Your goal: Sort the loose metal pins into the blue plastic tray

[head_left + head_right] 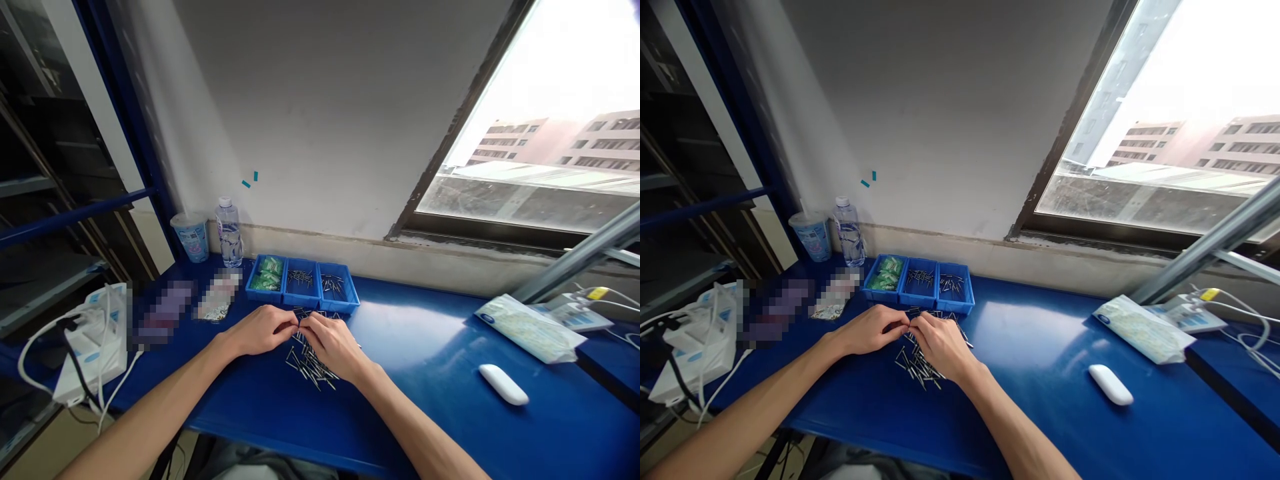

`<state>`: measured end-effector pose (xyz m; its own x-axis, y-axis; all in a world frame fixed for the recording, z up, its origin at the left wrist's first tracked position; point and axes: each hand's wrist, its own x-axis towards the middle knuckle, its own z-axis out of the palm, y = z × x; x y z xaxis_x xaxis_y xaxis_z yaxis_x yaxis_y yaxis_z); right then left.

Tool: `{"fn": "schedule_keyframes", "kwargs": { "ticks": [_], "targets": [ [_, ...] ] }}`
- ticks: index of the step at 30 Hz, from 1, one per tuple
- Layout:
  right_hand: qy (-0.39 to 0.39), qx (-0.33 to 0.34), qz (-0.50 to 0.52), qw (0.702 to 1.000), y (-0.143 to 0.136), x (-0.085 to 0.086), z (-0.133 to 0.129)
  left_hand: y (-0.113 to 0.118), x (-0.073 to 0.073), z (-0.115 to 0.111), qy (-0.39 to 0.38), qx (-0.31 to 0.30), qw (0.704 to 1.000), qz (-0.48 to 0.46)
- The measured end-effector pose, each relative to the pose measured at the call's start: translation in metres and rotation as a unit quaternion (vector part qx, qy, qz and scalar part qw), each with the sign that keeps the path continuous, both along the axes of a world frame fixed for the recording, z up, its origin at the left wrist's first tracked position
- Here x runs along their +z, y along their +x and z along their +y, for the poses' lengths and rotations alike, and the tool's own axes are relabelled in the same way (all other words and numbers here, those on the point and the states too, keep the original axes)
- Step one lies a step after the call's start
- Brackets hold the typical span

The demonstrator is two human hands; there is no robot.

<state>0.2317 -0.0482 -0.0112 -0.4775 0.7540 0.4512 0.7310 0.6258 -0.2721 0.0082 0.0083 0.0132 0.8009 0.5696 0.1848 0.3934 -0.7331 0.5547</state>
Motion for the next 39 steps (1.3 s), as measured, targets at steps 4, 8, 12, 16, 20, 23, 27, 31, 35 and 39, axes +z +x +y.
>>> {"fn": "schedule_keyframes", "kwargs": {
  "ticks": [4,8,12,16,20,23,27,31,35,39],
  "targets": [
    [0.000,-0.010,0.014,1.000,-0.0011,-0.0027,0.0007,0.0004,-0.0001,-0.0011,-0.007,-0.006,1.000,0.005],
    [-0.012,-0.009,0.031,0.999,0.0005,-0.0002,0.0009,0.0007,0.0013,-0.0010,0.021,-0.002,1.000,0.009],
    [-0.010,0.007,0.029,1.000,0.0008,0.0006,0.0008,0.0000,0.0016,-0.0001,0.030,-0.011,0.999,0.009],
    [0.003,0.007,0.025,1.000,0.0001,-0.0036,0.0016,-0.0004,-0.0006,0.0007,0.043,-0.007,0.999,0.006],
    [0.011,0.003,0.036,0.999,-0.0007,-0.0064,0.0021,0.0003,-0.0018,0.0007,0.048,-0.005,0.999,-0.002],
    [0.013,-0.004,0.043,0.999,-0.0012,-0.0060,0.0022,0.0003,-0.0015,0.0007,0.049,-0.002,0.999,-0.010],
    [0.012,-0.009,0.046,0.999,-0.0017,-0.0052,0.0028,-0.0005,-0.0015,0.0013,0.053,0.002,0.999,-0.008],
    [0.019,-0.007,0.047,0.999,-0.0016,-0.0048,0.0026,-0.0010,-0.0015,0.0026,0.056,0.003,0.998,0.002],
    [0.033,-0.001,0.056,0.998,0.0002,-0.0048,0.0022,-0.0011,-0.0012,0.0035,0.054,0.008,0.998,0.011],
    [0.037,-0.006,0.057,0.998,0.0025,-0.0069,0.0026,-0.0007,-0.0014,0.0032,0.053,0.010,0.998,0.013]
  ]
}}
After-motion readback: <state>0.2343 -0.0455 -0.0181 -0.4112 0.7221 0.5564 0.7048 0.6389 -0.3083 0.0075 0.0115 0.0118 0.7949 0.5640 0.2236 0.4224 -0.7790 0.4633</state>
